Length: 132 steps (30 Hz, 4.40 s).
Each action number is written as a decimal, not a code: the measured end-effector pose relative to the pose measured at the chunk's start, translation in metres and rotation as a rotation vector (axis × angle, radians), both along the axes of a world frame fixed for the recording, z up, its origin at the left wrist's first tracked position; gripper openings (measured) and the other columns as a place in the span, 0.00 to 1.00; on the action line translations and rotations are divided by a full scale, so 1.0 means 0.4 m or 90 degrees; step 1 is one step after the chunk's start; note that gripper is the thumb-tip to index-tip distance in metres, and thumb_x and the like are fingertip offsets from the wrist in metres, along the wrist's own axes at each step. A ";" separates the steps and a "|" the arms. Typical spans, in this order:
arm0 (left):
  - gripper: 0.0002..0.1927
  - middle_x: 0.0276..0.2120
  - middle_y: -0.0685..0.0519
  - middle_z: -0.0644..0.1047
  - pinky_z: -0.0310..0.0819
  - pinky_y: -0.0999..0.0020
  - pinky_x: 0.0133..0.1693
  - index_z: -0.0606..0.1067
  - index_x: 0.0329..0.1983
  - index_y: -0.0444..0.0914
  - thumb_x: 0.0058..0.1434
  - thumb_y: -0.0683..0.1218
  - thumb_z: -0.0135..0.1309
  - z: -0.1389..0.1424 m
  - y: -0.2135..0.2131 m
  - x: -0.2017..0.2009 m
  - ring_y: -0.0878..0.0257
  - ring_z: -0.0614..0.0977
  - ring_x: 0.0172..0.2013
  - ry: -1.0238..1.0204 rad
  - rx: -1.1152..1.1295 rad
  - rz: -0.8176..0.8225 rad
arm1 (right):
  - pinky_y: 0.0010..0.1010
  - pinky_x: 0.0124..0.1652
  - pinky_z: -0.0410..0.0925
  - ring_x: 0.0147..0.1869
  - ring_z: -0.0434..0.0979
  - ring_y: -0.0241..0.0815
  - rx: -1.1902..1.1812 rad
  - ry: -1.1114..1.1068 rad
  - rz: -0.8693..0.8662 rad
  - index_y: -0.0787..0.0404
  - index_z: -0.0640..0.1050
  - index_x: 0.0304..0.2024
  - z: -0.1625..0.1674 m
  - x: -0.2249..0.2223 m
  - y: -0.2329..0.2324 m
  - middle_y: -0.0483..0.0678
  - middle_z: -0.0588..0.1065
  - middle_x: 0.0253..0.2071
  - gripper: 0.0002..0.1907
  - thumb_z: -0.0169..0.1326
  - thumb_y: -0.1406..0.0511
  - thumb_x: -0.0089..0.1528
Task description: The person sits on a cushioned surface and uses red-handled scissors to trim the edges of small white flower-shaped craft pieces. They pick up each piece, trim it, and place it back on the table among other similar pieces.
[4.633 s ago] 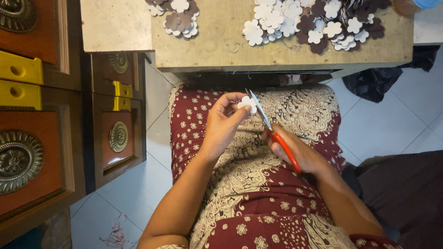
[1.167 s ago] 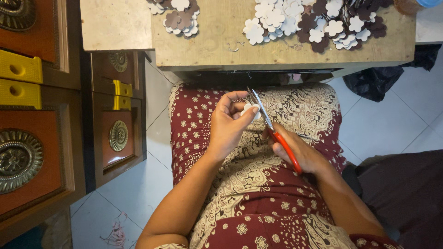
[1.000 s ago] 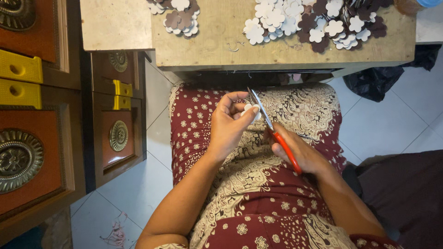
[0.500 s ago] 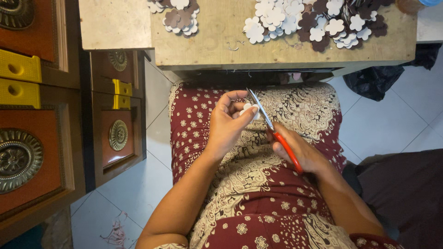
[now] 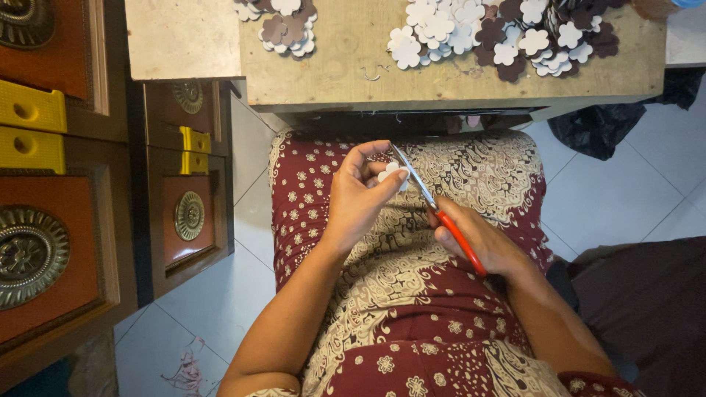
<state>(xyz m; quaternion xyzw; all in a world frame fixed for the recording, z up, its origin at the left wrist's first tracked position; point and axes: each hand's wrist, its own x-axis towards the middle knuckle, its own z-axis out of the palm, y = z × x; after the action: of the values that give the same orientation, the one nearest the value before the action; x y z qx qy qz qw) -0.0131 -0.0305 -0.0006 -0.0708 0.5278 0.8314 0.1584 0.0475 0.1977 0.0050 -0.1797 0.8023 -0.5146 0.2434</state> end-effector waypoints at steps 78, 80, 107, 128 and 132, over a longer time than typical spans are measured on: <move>0.17 0.38 0.51 0.80 0.77 0.79 0.39 0.73 0.51 0.31 0.60 0.36 0.64 -0.007 -0.009 -0.009 0.71 0.81 0.37 -0.004 -0.013 -0.023 | 0.32 0.24 0.64 0.23 0.65 0.35 -0.005 -0.077 0.005 0.60 0.68 0.44 0.026 -0.011 -0.004 0.43 0.65 0.24 0.34 0.36 0.37 0.66; 0.17 0.39 0.52 0.80 0.78 0.80 0.41 0.73 0.51 0.32 0.60 0.37 0.64 -0.004 -0.016 -0.011 0.72 0.81 0.38 0.008 -0.057 -0.035 | 0.32 0.25 0.64 0.23 0.66 0.36 0.014 -0.065 0.008 0.60 0.68 0.44 0.030 -0.010 0.002 0.44 0.66 0.24 0.33 0.38 0.38 0.66; 0.18 0.40 0.50 0.79 0.83 0.72 0.40 0.72 0.55 0.32 0.63 0.38 0.61 -0.017 0.000 0.001 0.67 0.83 0.38 -0.031 0.077 -0.014 | 0.37 0.35 0.67 0.34 0.69 0.41 0.050 -0.032 -0.014 0.62 0.67 0.59 0.000 0.005 0.007 0.47 0.68 0.32 0.40 0.33 0.36 0.66; 0.09 0.41 0.51 0.81 0.84 0.73 0.43 0.76 0.47 0.32 0.66 0.40 0.59 0.020 0.062 0.034 0.69 0.83 0.39 -0.014 -0.021 0.090 | 0.32 0.27 0.65 0.28 0.67 0.37 -0.010 -0.061 -0.062 0.62 0.68 0.46 -0.028 0.009 -0.007 0.44 0.67 0.28 0.40 0.34 0.33 0.63; 0.08 0.40 0.51 0.80 0.83 0.73 0.43 0.76 0.46 0.32 0.66 0.40 0.59 0.014 0.067 0.034 0.69 0.83 0.39 -0.010 -0.023 0.094 | 0.32 0.27 0.65 0.28 0.68 0.36 -0.018 -0.071 -0.071 0.62 0.69 0.45 -0.017 0.005 -0.011 0.45 0.68 0.29 0.41 0.35 0.31 0.63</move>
<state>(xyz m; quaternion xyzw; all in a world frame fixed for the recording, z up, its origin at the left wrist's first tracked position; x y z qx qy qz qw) 0.0004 -0.0039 0.0052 -0.1190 0.5350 0.8305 0.0996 0.0497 0.1934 -0.0019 -0.1092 0.7889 -0.5477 0.2566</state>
